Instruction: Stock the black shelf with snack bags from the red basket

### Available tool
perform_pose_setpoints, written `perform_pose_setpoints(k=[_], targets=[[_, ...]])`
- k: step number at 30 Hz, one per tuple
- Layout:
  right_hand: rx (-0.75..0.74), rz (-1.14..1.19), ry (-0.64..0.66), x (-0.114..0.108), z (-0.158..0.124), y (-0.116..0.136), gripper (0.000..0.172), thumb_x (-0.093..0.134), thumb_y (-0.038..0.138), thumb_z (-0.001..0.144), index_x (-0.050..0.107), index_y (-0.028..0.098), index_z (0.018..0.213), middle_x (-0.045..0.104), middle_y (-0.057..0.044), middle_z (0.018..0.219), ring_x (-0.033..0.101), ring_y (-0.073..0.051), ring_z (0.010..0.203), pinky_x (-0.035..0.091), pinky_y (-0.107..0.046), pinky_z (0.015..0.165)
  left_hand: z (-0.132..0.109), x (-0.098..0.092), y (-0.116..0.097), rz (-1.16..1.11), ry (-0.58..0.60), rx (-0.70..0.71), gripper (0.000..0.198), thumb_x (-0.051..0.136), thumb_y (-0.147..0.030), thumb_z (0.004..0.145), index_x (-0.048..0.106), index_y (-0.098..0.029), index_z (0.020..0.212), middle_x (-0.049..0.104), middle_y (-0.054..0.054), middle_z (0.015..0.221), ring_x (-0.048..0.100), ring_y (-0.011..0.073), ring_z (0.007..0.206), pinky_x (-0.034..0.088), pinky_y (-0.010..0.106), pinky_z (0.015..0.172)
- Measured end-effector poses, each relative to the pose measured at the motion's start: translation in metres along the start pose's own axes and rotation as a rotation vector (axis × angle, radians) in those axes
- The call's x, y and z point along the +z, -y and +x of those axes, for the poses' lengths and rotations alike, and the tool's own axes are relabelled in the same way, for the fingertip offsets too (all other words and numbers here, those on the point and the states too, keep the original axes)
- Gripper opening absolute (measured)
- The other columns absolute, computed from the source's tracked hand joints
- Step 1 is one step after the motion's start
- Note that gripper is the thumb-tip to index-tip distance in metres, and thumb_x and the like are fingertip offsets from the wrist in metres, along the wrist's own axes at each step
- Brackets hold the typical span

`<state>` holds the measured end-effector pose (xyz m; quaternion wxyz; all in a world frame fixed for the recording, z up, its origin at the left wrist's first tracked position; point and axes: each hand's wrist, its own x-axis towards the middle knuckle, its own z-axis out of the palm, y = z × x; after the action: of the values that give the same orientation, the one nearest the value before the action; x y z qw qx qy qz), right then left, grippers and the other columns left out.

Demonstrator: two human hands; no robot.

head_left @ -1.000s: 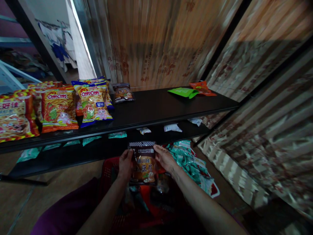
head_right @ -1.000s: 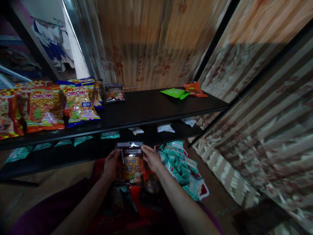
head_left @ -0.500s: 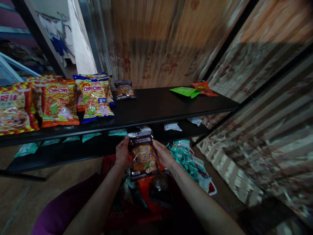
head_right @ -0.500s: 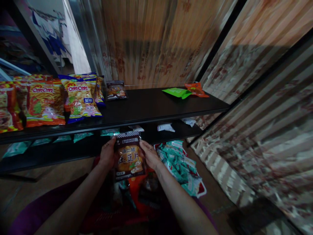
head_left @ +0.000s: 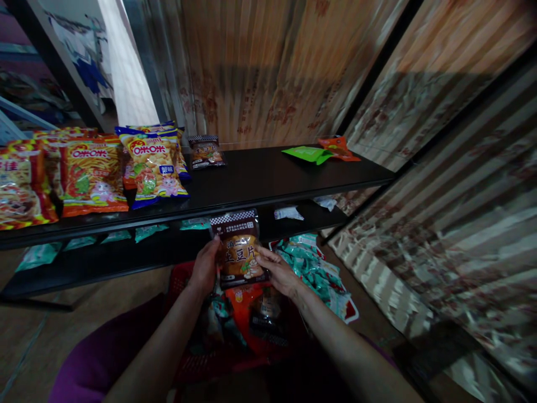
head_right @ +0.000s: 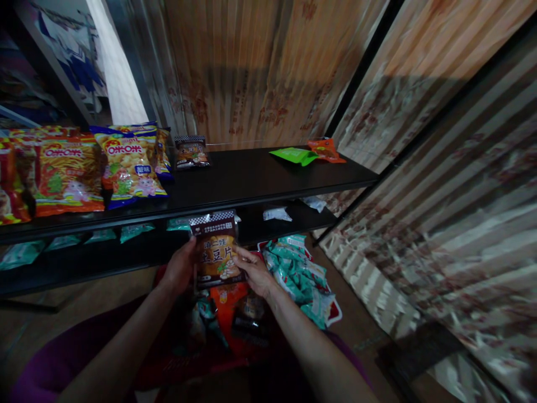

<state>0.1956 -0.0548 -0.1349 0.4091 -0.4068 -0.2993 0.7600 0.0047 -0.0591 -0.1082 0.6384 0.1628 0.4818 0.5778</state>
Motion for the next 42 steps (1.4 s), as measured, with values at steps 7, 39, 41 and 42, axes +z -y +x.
perform_pose_setpoints(k=[7, 39, 41, 42], targets=[[-0.009, 0.035, -0.017, -0.002, -0.006, -0.002, 0.043, 0.08, 0.03, 0.066, 0.069, 0.024, 0.107, 0.075, -0.003, 0.097, 0.071, -0.018, 0.08, 0.055, -0.031, 0.077, -0.023, 0.004, 0.02, 0.041, 0.02, 0.015, 0.043, 0.083, -0.04, 0.053, 0.068, -0.015, 0.084, 0.073, 0.006, 0.084, 0.067, 0.0201, 0.078, 0.052, 0.033, 0.076], [-0.137, 0.134, -0.188, 0.008, -0.009, 0.011, 0.047, 0.083, 0.03, 0.06, 0.069, 0.025, 0.105, 0.076, 0.0, 0.093, 0.071, -0.019, 0.081, 0.056, -0.033, 0.081, -0.031, 0.005, 0.023, 0.041, 0.1, 0.011, 0.035, 0.078, -0.041, 0.06, 0.072, -0.015, 0.082, 0.073, 0.005, 0.078, 0.068, 0.0225, 0.082, 0.053, 0.035, 0.078], [-0.145, 0.127, -0.186, 0.007, -0.011, 0.011, 0.047, 0.082, 0.031, 0.061, 0.068, 0.025, 0.105, 0.076, 0.0, 0.093, 0.071, -0.018, 0.081, 0.056, -0.033, 0.082, -0.033, 0.006, 0.022, 0.017, 0.119, -0.005, 0.035, 0.078, -0.041, 0.061, 0.072, -0.015, 0.085, 0.073, 0.006, 0.08, 0.068, 0.0227, 0.084, 0.053, 0.036, 0.078], [-0.151, 0.12, -0.184, 0.006, -0.011, 0.01, 0.046, 0.082, 0.032, 0.062, 0.068, 0.025, 0.105, 0.076, 0.0, 0.094, 0.071, -0.018, 0.082, 0.056, -0.032, 0.082, -0.035, 0.006, 0.021, 0.001, 0.141, -0.022, 0.036, 0.079, -0.039, 0.061, 0.072, -0.015, 0.087, 0.073, 0.006, 0.082, 0.068, 0.0229, 0.085, 0.053, 0.036, 0.078]])
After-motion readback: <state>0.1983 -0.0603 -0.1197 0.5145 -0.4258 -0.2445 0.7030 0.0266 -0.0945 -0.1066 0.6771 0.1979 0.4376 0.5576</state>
